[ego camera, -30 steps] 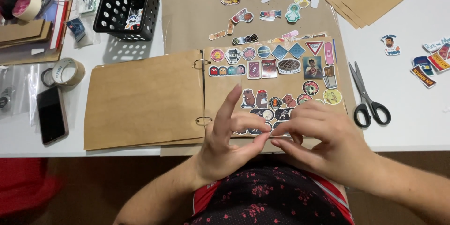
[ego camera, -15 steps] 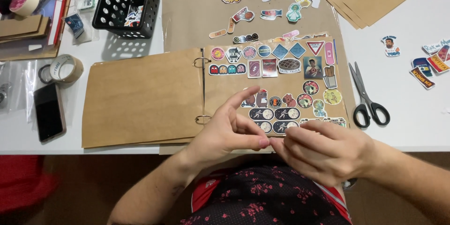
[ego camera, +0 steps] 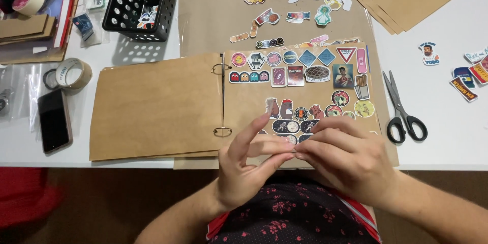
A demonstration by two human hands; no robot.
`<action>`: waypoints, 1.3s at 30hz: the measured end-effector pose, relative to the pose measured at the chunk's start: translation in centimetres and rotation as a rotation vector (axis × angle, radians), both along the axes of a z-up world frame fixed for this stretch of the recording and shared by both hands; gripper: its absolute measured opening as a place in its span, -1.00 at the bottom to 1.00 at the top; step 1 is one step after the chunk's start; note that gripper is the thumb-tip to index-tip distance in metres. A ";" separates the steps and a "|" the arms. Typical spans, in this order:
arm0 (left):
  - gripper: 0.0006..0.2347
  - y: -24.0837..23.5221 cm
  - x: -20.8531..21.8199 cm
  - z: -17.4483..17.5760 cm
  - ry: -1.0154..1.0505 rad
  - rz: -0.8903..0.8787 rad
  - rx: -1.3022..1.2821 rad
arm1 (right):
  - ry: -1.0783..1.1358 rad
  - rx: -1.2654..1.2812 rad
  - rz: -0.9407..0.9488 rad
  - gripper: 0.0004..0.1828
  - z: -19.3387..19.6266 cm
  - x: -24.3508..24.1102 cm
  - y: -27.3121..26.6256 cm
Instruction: Peeling the backing off stickers and placing them onto a page in a binder, occasionally using scissors to cut them
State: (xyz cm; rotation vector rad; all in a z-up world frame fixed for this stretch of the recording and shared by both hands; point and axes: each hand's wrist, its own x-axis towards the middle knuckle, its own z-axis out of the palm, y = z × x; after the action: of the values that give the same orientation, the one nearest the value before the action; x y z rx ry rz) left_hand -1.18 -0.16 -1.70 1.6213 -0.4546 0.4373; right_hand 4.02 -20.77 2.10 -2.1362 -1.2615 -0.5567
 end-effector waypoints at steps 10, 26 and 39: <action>-0.35 7.6 12.5 -2.4 0.059 0.300 0.395 | 0.477 0.294 -0.224 -0.80 -6.3 -1.4 -1.8; -0.19 9.8 28.0 -5.0 0.576 0.135 0.821 | 0.163 0.320 -0.843 -0.84 -6.9 -2.1 -10.7; -0.08 10.3 28.1 -6.3 0.628 0.175 0.833 | 0.101 0.232 -0.784 -0.84 -6.1 -2.4 -8.6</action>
State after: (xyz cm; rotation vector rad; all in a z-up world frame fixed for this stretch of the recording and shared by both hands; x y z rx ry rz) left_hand 26.97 10.17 -7.95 2.4880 0.0099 -0.1920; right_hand 1.60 -29.32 -4.04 -2.3655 -0.2395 -0.8428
